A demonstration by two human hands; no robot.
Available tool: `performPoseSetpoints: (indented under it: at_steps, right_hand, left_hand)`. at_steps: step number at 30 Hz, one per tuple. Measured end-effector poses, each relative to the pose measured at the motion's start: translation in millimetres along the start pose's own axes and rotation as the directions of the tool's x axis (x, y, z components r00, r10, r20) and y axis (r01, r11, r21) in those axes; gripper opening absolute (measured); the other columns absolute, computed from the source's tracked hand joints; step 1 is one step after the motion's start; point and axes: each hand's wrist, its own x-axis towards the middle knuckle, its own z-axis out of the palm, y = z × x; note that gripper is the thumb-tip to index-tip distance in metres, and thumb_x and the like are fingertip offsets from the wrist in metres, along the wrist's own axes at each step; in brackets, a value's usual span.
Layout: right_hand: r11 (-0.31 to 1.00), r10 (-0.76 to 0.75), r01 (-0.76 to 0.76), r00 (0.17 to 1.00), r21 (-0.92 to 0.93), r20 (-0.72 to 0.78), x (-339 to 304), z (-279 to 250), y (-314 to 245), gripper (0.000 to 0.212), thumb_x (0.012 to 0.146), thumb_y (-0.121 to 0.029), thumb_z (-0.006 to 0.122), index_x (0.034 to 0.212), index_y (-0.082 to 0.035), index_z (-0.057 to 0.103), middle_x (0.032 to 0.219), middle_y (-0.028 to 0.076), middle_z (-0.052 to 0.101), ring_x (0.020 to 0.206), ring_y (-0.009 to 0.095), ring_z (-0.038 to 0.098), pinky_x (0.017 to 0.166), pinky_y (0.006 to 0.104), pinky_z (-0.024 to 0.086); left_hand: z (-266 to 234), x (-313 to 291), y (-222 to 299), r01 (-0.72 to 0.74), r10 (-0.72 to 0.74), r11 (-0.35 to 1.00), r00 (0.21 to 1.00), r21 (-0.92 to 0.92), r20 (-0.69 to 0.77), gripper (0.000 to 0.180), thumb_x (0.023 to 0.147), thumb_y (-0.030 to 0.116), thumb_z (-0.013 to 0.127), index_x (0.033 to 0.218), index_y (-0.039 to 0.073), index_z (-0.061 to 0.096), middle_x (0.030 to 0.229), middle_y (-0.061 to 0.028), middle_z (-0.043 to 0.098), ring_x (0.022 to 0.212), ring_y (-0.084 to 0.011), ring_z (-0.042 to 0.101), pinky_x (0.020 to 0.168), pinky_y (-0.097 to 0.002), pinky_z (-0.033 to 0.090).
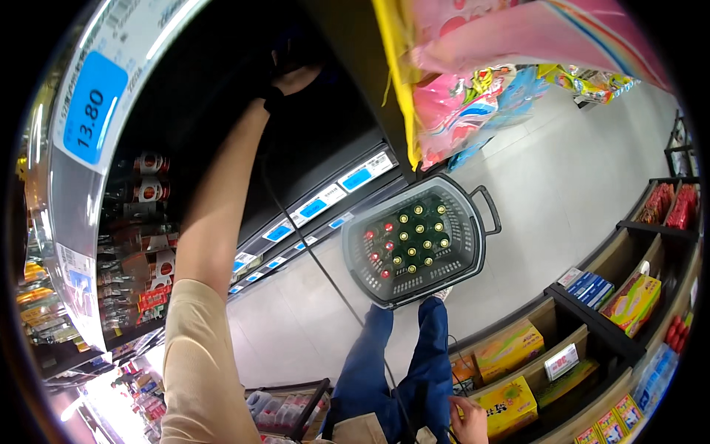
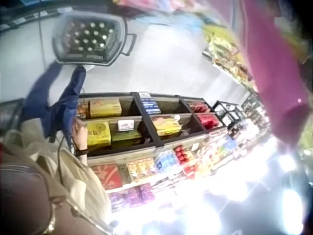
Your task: The person wipes a shelf in the beverages aisle using a cloth, then picks up a bottle, wipes it, and places it into a basket.
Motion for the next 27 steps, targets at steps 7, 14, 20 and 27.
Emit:
performPoseSetpoints:
  at_steps: [7,14,20,27]
  right_hand:
    - [0.999,0.048,-0.048,0.996,-0.006,0.074,8.5,-1.7,0.4,0.017,0.093,-0.007,0.063,0.105,-0.001,0.072,0.099,0.020,0.073,0.086,0.038,0.071,0.070,0.0381,0.058]
    - [0.995,-0.068,0.071,0.996,-0.066,0.055,21.0,-34.3,-4.0,0.017,0.093,-0.007,0.063,0.106,0.000,0.071,0.100,0.021,0.073,0.093,0.039,0.070,0.079,0.0395,0.056]
    - [0.997,-0.073,0.075,0.995,-0.029,0.069,22.9,-42.9,5.3,0.018,0.093,-0.008,0.063,0.107,-0.001,0.072,0.100,0.020,0.073,0.094,0.038,0.071,0.080,0.0381,0.057]
    - [0.991,-0.120,0.124,0.989,-0.043,0.087,27.1,-42.4,19.9,0.017,0.094,-0.007,0.063,0.106,0.000,0.072,0.099,0.019,0.073,0.092,0.037,0.071,0.080,0.0376,0.056]
  left_hand:
    - [138.8,-66.7,-131.9,0.199,-0.191,0.682,0.977,-0.704,0.091,0.071,0.101,0.065,0.032,0.159,0.024,0.035,0.168,-0.0085,0.025,0.154,-0.0341,0.020,0.124,-0.0530,0.014]
    - [60.9,-232.4,-110.5,0.484,-0.249,0.806,0.800,-0.341,0.546,0.063,0.106,0.053,0.034,0.162,0.027,0.023,0.167,-0.0212,0.018,0.154,-0.0422,0.015,0.125,-0.0539,0.015]
    - [73.7,-375.0,-107.2,0.499,-0.212,0.752,0.802,-0.431,0.558,0.061,0.104,0.045,0.042,0.159,0.020,0.031,0.163,-0.0285,0.019,0.146,-0.0579,0.018,0.121,-0.0567,0.026]
    - [30.0,-382.8,-68.7,0.673,-0.245,0.602,0.668,-0.430,0.702,0.074,0.103,0.059,0.040,0.155,0.006,0.036,0.167,-0.0290,0.000,0.151,-0.0540,0.004,0.125,-0.0520,0.016]
